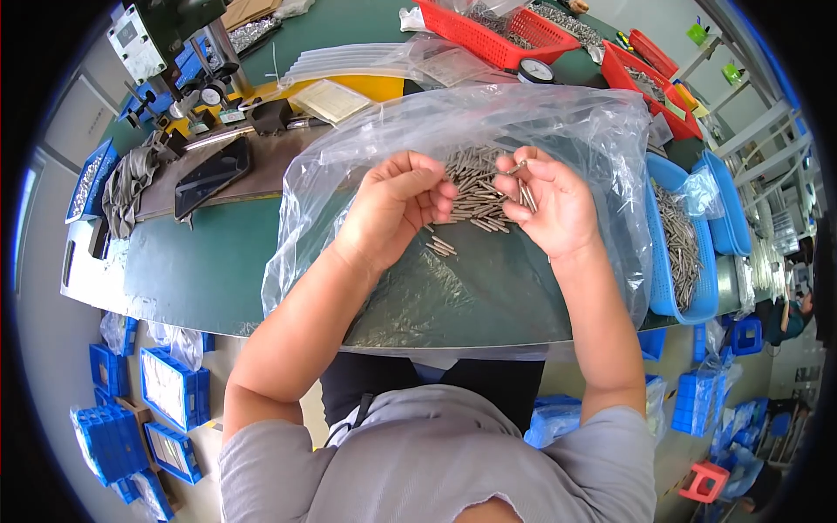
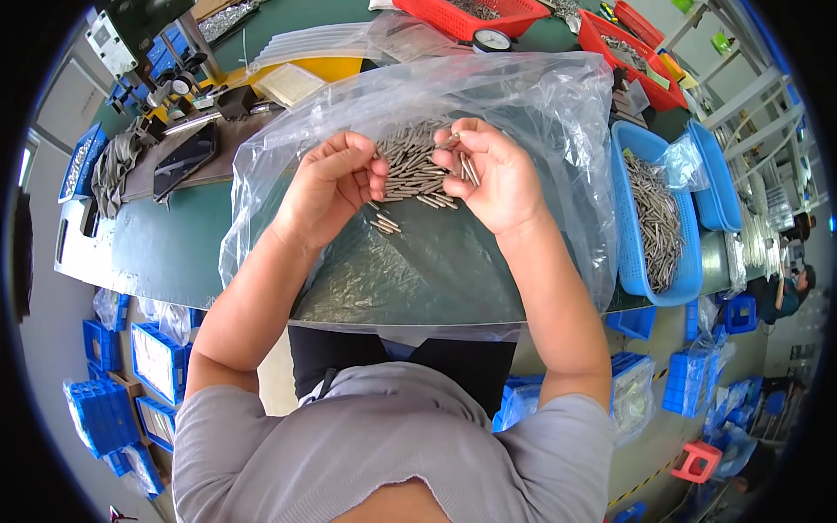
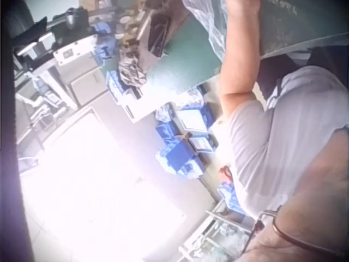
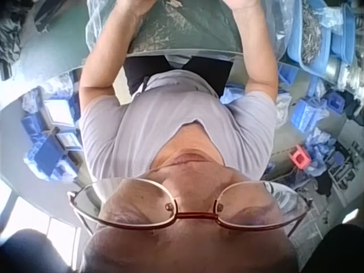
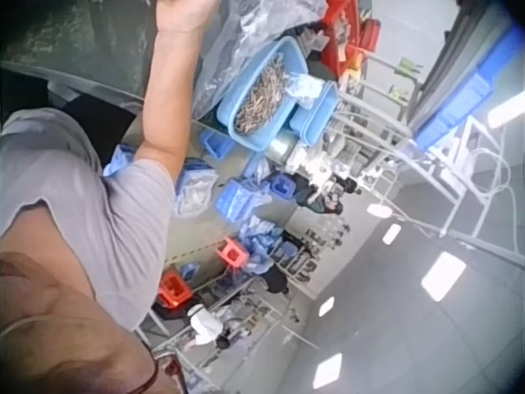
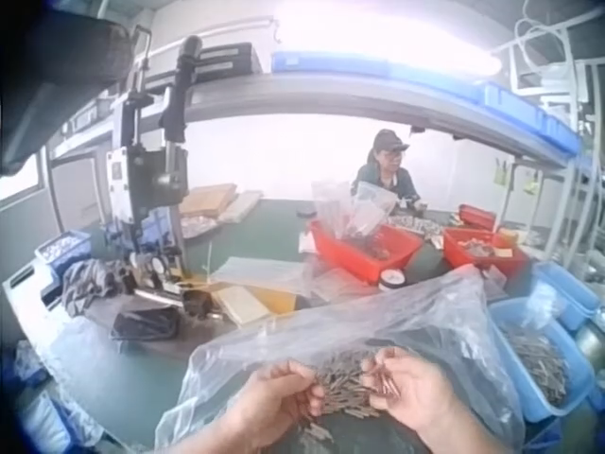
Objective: Inspecting and sorting small metal pins into different containers on a factory workbench.
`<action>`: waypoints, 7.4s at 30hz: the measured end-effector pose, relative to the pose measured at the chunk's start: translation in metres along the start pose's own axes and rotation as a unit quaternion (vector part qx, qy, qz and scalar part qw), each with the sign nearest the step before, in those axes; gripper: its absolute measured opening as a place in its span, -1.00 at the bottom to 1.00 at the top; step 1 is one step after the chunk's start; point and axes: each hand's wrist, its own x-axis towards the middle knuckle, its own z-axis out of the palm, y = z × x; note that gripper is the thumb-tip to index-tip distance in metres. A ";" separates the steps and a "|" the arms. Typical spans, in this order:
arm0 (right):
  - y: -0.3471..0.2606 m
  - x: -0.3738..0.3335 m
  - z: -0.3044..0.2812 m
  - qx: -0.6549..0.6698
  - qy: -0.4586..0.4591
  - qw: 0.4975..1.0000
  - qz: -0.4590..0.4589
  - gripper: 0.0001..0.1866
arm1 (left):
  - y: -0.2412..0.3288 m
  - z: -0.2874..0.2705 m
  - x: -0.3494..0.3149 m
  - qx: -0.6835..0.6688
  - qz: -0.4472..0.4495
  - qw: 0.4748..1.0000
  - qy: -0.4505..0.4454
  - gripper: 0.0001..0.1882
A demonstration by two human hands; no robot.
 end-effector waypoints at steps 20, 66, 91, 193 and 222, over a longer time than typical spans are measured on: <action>0.049 -0.013 0.010 -0.801 -0.106 0.530 -0.256 -0.91 | 0.004 0.002 0.000 -0.019 0.027 0.999 0.007 -0.94; 0.047 -0.009 0.010 -0.665 -0.068 0.728 -0.150 -0.90 | 0.002 0.002 -0.002 -0.006 0.036 0.999 0.037 -0.94; 0.008 -0.012 0.010 -0.312 -0.059 0.945 -0.074 -0.91 | -0.004 0.006 -0.003 0.018 -0.063 0.997 -0.034 -0.93; 0.020 -0.013 0.012 -0.405 0.016 0.888 -0.218 -0.97 | -0.010 0.012 -0.002 0.007 -0.019 0.999 -0.042 -0.91; 0.028 -0.011 0.013 -0.386 -0.016 0.914 -0.120 -0.95 | -0.013 0.009 -0.009 0.026 -0.013 0.999 -0.045 -0.92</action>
